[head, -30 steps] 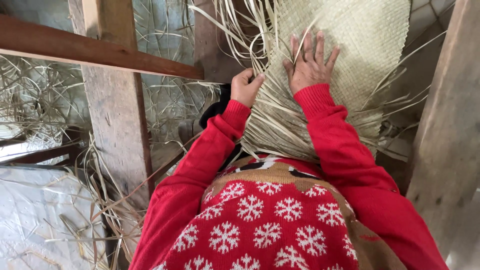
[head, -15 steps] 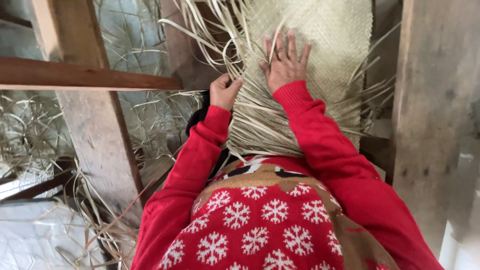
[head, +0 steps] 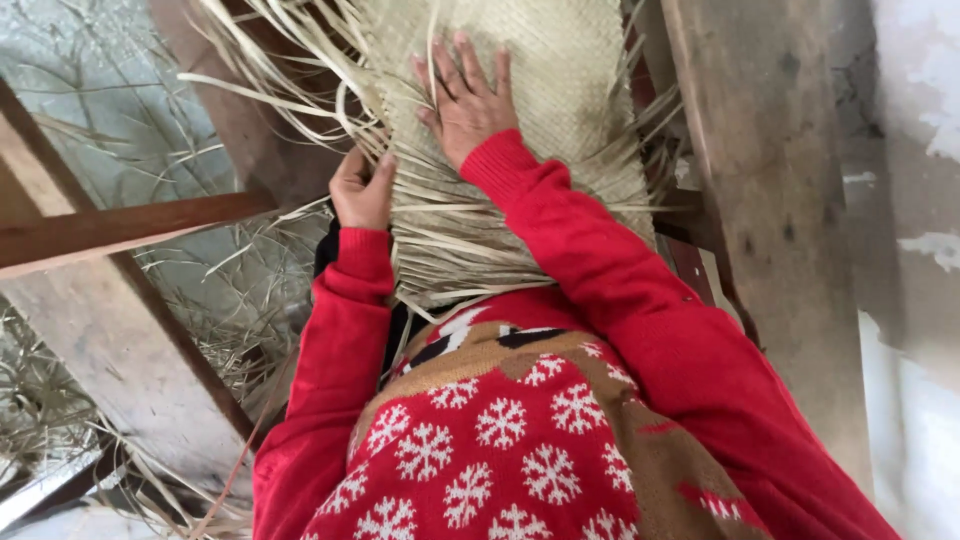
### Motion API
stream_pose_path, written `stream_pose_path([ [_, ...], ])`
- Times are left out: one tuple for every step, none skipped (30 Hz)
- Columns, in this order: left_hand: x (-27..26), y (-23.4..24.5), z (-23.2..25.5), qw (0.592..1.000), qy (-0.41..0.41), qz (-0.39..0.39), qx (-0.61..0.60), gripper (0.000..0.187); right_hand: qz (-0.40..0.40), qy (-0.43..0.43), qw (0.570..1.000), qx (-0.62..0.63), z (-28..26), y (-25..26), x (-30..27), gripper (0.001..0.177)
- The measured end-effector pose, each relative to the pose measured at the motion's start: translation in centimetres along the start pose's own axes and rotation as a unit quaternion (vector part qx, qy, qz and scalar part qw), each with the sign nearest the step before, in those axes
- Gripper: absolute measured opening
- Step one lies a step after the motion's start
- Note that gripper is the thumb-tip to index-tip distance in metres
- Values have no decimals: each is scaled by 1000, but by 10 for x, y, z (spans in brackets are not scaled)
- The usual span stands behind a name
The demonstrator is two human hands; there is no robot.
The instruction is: Weaving long, thin strips of natural fiber into a mat using hands.
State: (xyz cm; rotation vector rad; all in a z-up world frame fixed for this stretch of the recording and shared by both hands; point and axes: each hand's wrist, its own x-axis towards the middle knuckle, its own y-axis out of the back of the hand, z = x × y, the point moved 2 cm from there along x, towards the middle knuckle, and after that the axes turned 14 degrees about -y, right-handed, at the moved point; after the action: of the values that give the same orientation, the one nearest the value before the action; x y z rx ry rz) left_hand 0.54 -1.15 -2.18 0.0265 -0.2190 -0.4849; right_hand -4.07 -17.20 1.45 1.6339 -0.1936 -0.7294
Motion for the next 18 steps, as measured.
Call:
stream_pose_path([
  [-2, 0, -12, 1000, -27, -1, -5, 28, 50, 9, 998, 24, 2, -7, 3, 55],
  [-5, 3, -24, 999, -54, 2, -7, 28, 99, 23, 994, 49, 0, -14, 6, 55],
  [-7, 6, -26, 998, -55, 12, 0, 28, 100, 35, 993, 50, 0, -16, 4, 55],
  [-8, 8, -28, 998, -57, -19, 30, 30, 123, 39, 990, 52, 0, -18, 4, 55],
  [-9, 8, -30, 995, -58, -49, 60, 31, 146, 44, 987, 54, 1, -19, 4, 54],
  [-7, 11, -18, 995, -59, -45, 64, 31, 147, 49, 986, 56, -1, -11, 1, 54],
  [-6, 11, -7, 991, -62, -73, 94, 39, 85, 32, 995, 43, -3, -5, 0, 55],
  [-4, 10, 4, 985, -65, -102, 121, 49, 22, 12, 999, 28, -2, 0, -2, 55],
  [-5, 11, -1, 985, -66, -101, 123, 49, 23, 15, 999, 29, -4, 15, -7, 55],
  [-5, 12, -6, 986, -53, -94, 129, 50, -38, 1, 999, 31, -5, 28, -11, 53],
  [-6, 13, -12, 986, -41, -86, 134, 51, -98, -12, 995, 32, -7, 41, -15, 51],
  [-5, 12, -10, 986, -40, -82, 137, 51, -98, -7, 995, 31, -2, 21, -2, 51],
  [-3, 12, -8, 991, -32, -74, 105, 51, -41, 1, 989, 139, 2, 4, 11, 54],
  [-3, 11, -7, 995, -23, -65, 74, 51, 14, 9, 970, 244, 7, -13, 24, 60],
  [-3, 11, -10, 995, -21, -60, 77, 51, 12, 15, 970, 243, 5, -10, 22, 60],
  [-2, 10, -12, 997, -30, -56, 44, 50, 39, 48, 945, 322, 3, -4, 21, 43],
  [-1, 9, -14, 998, -39, -53, 11, 50, 65, 81, 911, 398, 1, 2, 19, 38],
  [0, 9, -8, 998, -39, -47, 13, 50, 62, 86, 911, 397, -5, 4, 18, 38],
])
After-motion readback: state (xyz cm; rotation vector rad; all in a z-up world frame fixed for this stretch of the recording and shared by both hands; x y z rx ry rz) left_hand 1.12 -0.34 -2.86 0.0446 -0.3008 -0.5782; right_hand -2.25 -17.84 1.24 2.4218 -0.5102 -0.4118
